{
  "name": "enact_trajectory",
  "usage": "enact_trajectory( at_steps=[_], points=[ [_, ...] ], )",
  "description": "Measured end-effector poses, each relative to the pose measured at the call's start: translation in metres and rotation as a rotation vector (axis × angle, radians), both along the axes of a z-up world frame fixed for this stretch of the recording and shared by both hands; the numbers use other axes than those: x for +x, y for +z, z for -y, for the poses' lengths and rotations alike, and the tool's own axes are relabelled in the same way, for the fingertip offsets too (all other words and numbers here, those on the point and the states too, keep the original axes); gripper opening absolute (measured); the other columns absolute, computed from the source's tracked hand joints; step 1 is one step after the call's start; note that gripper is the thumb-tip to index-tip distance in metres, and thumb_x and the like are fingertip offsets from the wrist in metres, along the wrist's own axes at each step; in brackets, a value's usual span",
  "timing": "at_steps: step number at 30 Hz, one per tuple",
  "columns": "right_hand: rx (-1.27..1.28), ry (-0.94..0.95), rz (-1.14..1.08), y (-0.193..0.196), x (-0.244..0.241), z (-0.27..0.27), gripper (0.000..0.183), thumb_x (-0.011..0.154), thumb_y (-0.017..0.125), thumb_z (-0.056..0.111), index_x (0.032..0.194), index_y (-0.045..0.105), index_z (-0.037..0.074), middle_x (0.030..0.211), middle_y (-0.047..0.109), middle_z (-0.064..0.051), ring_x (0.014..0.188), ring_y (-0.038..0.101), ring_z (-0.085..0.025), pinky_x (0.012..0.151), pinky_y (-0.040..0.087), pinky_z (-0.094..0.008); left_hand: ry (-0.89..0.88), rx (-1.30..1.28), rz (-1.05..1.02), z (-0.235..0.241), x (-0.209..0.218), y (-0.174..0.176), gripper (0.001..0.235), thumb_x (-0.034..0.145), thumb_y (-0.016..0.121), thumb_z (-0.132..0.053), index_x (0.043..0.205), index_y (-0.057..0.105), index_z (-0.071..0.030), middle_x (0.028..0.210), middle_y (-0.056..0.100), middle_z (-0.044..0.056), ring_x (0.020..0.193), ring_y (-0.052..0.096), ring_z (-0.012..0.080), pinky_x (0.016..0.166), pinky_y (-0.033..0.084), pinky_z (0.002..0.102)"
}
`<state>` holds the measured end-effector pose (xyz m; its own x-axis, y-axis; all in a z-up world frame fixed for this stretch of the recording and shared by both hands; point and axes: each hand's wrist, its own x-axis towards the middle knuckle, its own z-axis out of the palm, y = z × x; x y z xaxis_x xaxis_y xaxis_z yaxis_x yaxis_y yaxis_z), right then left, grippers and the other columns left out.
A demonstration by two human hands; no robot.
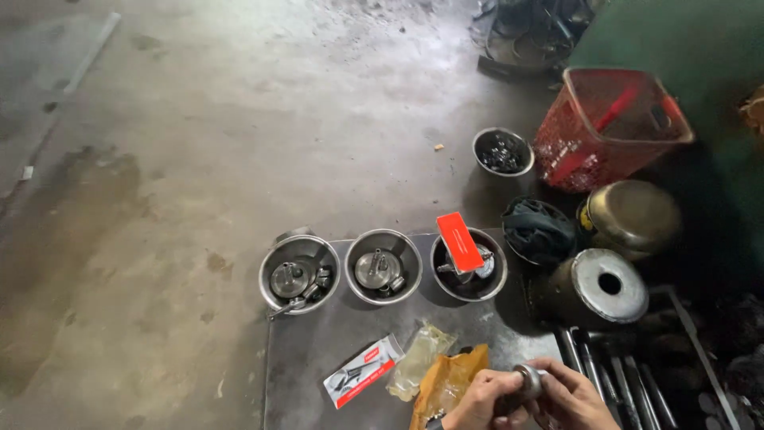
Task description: Unpacking and inspecting motorcycle engine components including a piston and connecting rod on a workbench.
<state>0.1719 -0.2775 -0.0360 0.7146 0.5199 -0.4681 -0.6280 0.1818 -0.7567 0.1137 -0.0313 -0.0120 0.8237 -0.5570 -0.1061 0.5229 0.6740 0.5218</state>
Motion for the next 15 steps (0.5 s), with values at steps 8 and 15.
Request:
enact_trajectory(
  at_steps=[8, 15],
  points=[
    [-0.142, -0.085, -0.007, -0.023, -0.004, -0.035, 0.035, 0.089, 0.07, 0.019, 0.117, 0.062, 0.001, 0.084, 0.07, -0.007, 0.067, 0.063, -0.014, 0.057, 0.048, -0.028, -0.069, 0.193, 0.001, -0.006, 0.024, -0.101, 0.039, 0.102, 0.063, -0.04, 0.095, 0.069, -0.002, 0.073, 0.062, 0.004, 0.057, 0.055, 0.0116, 0.051, 0.038, 0.026],
    [-0.003, 0.22, 0.127, 0.045, 0.026, -0.004, 0.027, 0.092, 0.073, 0.019, 0.11, 0.062, 0.002, 0.087, 0.072, -0.005, 0.075, 0.065, -0.01, 0.062, 0.049, -0.024, -0.378, 0.304, -0.155, 0.008, 0.059, -0.026, 0.035, 0.093, 0.059, -0.034, 0.09, 0.072, -0.001, 0.076, 0.069, 0.005, 0.05, 0.051, 0.0112, 0.045, 0.035, 0.025]
  ],
)
